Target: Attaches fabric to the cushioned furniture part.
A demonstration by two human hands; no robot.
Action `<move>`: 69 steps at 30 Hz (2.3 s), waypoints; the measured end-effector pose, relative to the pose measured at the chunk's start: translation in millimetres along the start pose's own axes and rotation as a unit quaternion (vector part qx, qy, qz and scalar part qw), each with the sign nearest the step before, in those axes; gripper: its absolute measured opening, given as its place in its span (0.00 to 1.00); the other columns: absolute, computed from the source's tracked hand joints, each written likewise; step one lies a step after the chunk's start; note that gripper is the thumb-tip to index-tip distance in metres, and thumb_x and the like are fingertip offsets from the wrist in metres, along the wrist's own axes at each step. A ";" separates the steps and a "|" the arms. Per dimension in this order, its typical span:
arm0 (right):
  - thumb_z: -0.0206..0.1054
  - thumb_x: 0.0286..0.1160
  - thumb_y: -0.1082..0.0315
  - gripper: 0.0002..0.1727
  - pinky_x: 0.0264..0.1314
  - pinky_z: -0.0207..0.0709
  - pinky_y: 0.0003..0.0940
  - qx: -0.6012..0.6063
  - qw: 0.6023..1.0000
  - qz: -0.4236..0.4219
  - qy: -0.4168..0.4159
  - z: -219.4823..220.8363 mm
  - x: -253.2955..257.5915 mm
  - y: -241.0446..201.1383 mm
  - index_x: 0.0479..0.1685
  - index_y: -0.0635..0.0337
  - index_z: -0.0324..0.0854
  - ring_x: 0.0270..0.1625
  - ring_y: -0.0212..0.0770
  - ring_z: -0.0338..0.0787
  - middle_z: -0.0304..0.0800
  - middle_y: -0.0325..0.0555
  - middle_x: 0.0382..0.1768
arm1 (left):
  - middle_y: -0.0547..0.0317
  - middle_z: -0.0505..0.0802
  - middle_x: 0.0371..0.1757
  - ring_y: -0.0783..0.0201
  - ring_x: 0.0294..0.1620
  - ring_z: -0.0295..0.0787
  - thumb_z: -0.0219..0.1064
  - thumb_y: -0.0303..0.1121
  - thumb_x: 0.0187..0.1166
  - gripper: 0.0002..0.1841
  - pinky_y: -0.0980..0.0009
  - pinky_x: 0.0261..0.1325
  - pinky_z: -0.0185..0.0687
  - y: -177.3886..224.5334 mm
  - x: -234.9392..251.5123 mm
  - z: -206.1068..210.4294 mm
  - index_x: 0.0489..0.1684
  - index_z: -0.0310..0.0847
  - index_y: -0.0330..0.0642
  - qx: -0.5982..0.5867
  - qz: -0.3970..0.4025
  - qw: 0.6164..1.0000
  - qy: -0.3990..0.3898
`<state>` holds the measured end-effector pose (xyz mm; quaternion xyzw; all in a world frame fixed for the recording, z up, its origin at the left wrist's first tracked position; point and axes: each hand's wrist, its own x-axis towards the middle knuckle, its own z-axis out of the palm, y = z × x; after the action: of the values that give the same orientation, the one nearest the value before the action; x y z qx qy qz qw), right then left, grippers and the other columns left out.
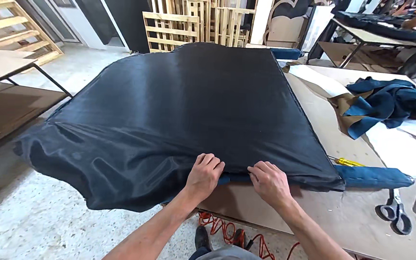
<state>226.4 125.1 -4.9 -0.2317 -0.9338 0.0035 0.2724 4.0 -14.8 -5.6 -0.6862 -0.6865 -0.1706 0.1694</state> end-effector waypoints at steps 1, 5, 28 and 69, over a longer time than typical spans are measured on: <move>0.66 0.73 0.60 0.10 0.42 0.87 0.34 0.005 1.000 0.003 0.000 -1.0 0.4 -0.9 0.39 0.44 0.96 0.43 0.36 0.92 0.93 0.32 0.38 | 0.64 0.94 0.47 0.61 0.61 0.88 0.64 0.34 0.83 0.11 0.57 0.73 0.80 -1.4 0.3 -1.3 0.50 0.94 0.52 -0.005 0.011 1.000 0.006; 0.66 0.76 0.51 0.15 0.53 0.86 0.35 0.027 1.000 -0.006 0.000 -3.2 6.9 -10.3 0.53 0.40 0.93 0.57 0.35 0.89 0.91 0.32 0.51 | 0.63 0.93 0.39 0.61 0.52 0.90 0.64 0.28 0.79 0.11 0.59 0.69 0.82 -5.0 1.9 -6.5 0.47 0.95 0.48 -0.011 0.034 0.998 0.048; 0.67 0.76 0.60 0.09 0.47 0.87 0.31 0.067 0.995 -0.016 0.071 28.4 6.0 -17.1 0.43 0.42 0.95 0.48 0.33 0.92 0.94 0.32 0.41 | 0.66 0.94 0.42 0.63 0.56 0.89 0.61 0.35 0.86 0.11 0.52 0.79 0.72 9.0 5.6 5.9 0.46 0.92 0.51 0.005 0.027 0.999 0.038; 0.69 0.75 0.54 0.09 0.59 0.84 0.33 0.109 0.990 0.006 0.088 31.0 9.1 -30.8 0.48 0.39 0.91 0.57 0.33 0.89 0.92 0.30 0.47 | 0.67 0.93 0.36 0.66 0.48 0.89 0.66 0.35 0.81 0.10 0.63 0.67 0.81 -8.6 7.0 15.6 0.41 0.96 0.53 -0.132 0.022 0.987 0.089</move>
<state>190.6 105.2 -22.6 -0.2055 -0.8991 0.0864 0.3767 -4.5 -1.3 -16.1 -0.6995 -0.6252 -0.3160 0.1415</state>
